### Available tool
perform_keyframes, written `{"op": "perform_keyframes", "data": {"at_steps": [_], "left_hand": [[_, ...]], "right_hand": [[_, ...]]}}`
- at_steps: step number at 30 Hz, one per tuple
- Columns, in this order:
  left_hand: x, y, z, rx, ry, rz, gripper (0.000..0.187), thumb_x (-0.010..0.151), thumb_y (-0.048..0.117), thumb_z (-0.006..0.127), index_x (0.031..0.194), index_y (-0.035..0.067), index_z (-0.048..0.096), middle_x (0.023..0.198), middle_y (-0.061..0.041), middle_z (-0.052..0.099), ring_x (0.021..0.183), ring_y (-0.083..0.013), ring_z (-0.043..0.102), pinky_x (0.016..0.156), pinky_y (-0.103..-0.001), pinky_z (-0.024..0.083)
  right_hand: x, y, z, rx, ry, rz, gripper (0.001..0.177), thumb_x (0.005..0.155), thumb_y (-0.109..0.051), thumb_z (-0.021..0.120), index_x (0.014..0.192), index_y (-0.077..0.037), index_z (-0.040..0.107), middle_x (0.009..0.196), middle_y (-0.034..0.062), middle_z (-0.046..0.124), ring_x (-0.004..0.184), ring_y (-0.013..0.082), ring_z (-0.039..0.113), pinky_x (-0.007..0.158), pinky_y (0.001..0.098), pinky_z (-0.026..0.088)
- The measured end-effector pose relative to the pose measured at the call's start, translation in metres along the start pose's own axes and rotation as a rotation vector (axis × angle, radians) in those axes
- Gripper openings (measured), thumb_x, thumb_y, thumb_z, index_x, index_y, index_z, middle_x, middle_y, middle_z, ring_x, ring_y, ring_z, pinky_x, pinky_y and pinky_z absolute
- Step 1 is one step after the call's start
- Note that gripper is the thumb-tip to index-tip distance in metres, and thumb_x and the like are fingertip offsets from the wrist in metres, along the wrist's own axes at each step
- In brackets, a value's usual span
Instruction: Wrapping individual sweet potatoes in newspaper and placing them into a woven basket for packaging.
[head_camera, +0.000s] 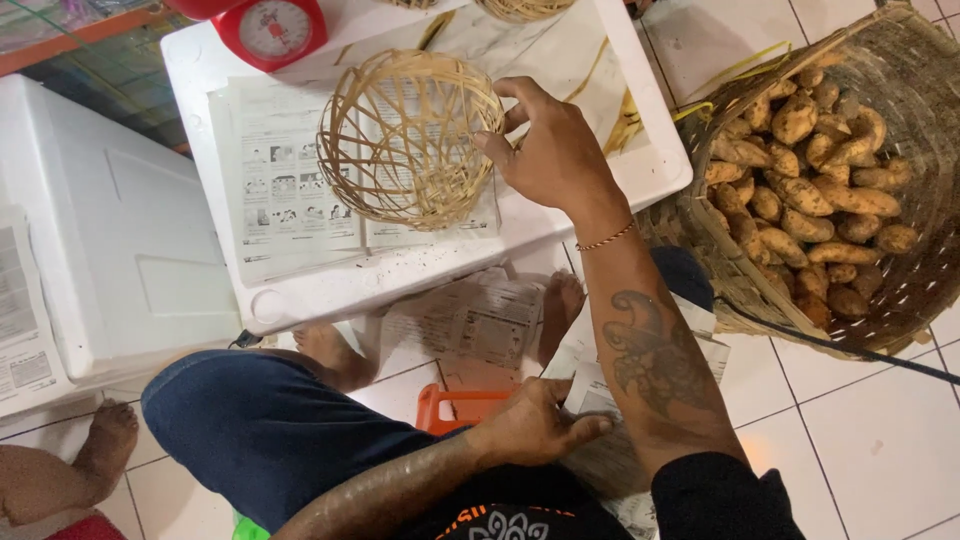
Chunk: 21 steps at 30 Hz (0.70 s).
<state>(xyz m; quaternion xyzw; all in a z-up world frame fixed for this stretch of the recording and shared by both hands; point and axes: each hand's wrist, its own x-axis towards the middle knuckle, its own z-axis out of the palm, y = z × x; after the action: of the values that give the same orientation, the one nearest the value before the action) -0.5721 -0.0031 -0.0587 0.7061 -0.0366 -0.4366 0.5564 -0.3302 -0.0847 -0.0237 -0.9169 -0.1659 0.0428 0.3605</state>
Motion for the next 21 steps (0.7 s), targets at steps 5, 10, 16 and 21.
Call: {"op": "perform_keyframes", "data": {"at_steps": [5, 10, 16, 21], "left_hand": [[-0.001, -0.016, -0.008, 0.085, -0.001, 0.020, 0.033, 0.094, 0.036, 0.066, 0.108, 0.006, 0.064, 0.106, -0.011, 0.074, 0.093, -0.0246, 0.073, 0.081, -0.038, 0.061], [-0.040, 0.001, -0.061, -0.042, 0.023, 0.632, 0.022, 0.098, 0.014, 0.059, 0.116, 0.002, 0.064, 0.109, -0.007, 0.072, 0.098, -0.0202, 0.068, 0.090, -0.033, 0.056], [-0.078, 0.027, -0.127, 0.045, -0.123, 0.694, 0.020, 0.101, 0.024, 0.059, 0.090, 0.009, 0.054, 0.070, 0.003, 0.050, 0.061, -0.0127, 0.046, 0.056, -0.028, 0.041], [-0.083, 0.057, -0.188, 0.029, 0.150, 0.716, 0.010, 0.086, 0.011, 0.078, 0.078, 0.007, 0.073, 0.067, 0.000, 0.071, 0.061, -0.0085, 0.061, 0.058, -0.025, 0.051]], "right_hand": [[-0.001, -0.007, -0.012, -0.011, -0.089, 0.089, 0.053, 0.094, -0.029, 0.072, 0.142, -0.018, 0.054, 0.110, 0.0080, 0.071, 0.092, 0.0303, 0.069, 0.077, 0.0481, 0.052], [0.004, -0.015, -0.021, -0.105, -0.238, 0.233, 0.039, 0.096, -0.030, 0.065, 0.134, -0.022, 0.063, 0.141, 0.0125, 0.062, 0.118, 0.0342, 0.062, 0.087, 0.0529, 0.053], [0.003, -0.016, -0.021, -0.110, -0.244, 0.109, 0.044, 0.095, -0.039, 0.065, 0.133, -0.017, 0.065, 0.140, 0.0127, 0.064, 0.120, 0.0353, 0.063, 0.093, 0.0500, 0.051], [-0.010, -0.029, -0.040, 0.019, -0.273, 0.041, 0.040, 0.094, -0.027, 0.063, 0.128, -0.005, 0.067, 0.113, 0.0247, 0.074, 0.108, 0.0471, 0.068, 0.097, 0.0579, 0.050]]}}
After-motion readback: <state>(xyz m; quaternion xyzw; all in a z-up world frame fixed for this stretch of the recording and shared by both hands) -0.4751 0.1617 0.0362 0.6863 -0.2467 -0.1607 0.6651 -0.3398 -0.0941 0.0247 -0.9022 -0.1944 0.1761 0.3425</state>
